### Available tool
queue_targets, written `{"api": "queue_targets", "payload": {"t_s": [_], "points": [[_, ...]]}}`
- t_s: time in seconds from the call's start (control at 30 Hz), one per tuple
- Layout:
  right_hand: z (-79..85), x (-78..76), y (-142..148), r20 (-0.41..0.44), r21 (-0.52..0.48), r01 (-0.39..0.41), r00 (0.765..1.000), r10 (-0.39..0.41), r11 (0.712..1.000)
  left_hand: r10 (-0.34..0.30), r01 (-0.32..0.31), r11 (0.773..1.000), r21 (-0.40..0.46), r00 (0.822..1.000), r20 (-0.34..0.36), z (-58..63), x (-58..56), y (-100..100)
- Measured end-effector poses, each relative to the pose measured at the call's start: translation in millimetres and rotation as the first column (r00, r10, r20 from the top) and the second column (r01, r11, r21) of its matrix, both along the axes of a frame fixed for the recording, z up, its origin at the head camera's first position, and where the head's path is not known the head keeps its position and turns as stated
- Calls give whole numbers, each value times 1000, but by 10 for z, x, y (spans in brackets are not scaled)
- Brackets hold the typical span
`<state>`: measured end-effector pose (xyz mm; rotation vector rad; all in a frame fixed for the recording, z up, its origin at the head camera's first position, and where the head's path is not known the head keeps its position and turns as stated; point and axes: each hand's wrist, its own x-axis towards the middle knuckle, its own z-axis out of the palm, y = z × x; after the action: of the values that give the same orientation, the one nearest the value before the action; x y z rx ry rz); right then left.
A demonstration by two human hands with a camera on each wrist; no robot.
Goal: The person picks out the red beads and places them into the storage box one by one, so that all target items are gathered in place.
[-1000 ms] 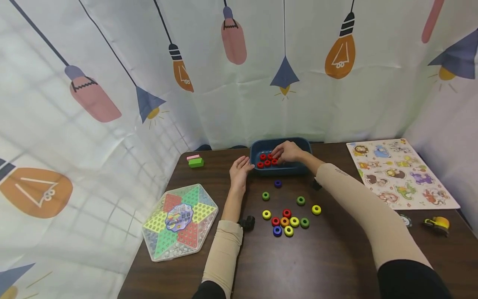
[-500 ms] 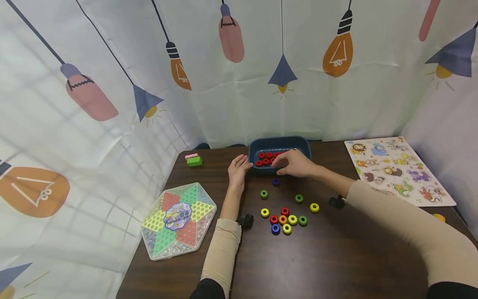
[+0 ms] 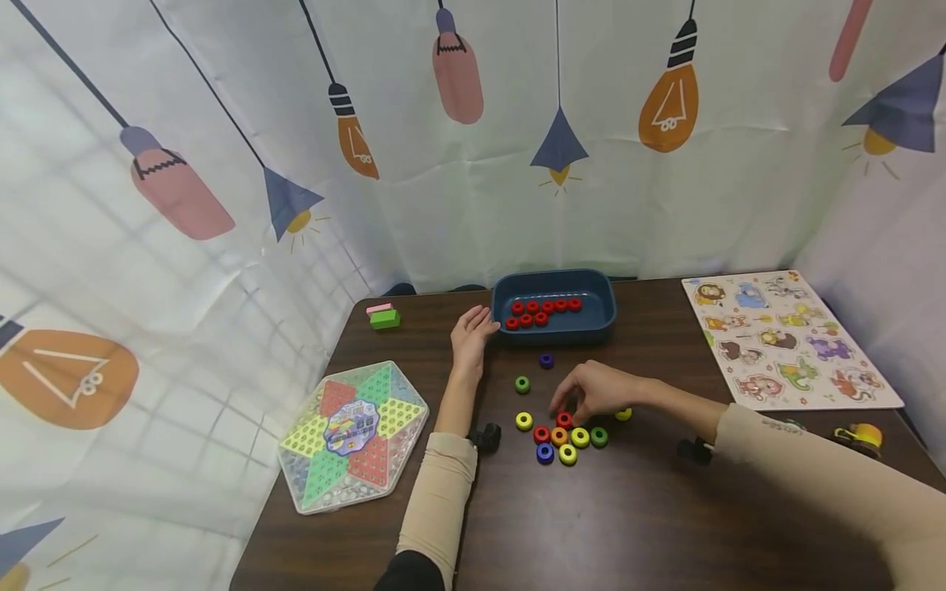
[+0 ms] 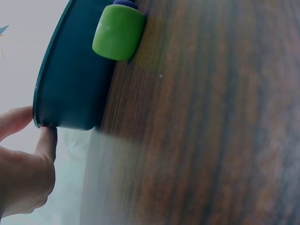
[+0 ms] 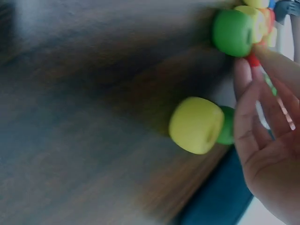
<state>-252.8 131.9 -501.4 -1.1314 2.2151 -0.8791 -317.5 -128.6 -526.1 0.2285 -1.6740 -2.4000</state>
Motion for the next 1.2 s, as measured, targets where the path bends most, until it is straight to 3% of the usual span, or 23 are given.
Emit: {"api": "queue_targets", "payload": {"t_s": [0.33, 0.53, 0.67, 0.87, 1.03, 1.2], "points": [[-52, 31, -81, 8, -65, -34, 999, 35, 997, 15, -15, 1000, -3, 1000, 9, -4, -8, 5], [86, -83, -69, 22, -72, 23, 1000, -22, 997, 2, -2, 1000, -12, 1000, 17, 2, 13, 13], [306, -300, -32, -1, -87, 111, 994, -112, 990, 0, 0, 1000, -14, 1000, 12, 8, 24, 11], [537, -818, 4, -88, -105, 235, 966, -245, 966, 6, -5, 1000, -26, 1000, 11, 18, 26, -4], [464, -1242, 4, -149, -57, 329, 931, -333, 943, 6, -6, 1000, -12, 1000, 1, 26, 30, 2], [288, -1462, -59, -151, 5, 348, 927, -343, 938, 16, -16, 1000, -19, 1000, -1, 41, 45, 20]]}}
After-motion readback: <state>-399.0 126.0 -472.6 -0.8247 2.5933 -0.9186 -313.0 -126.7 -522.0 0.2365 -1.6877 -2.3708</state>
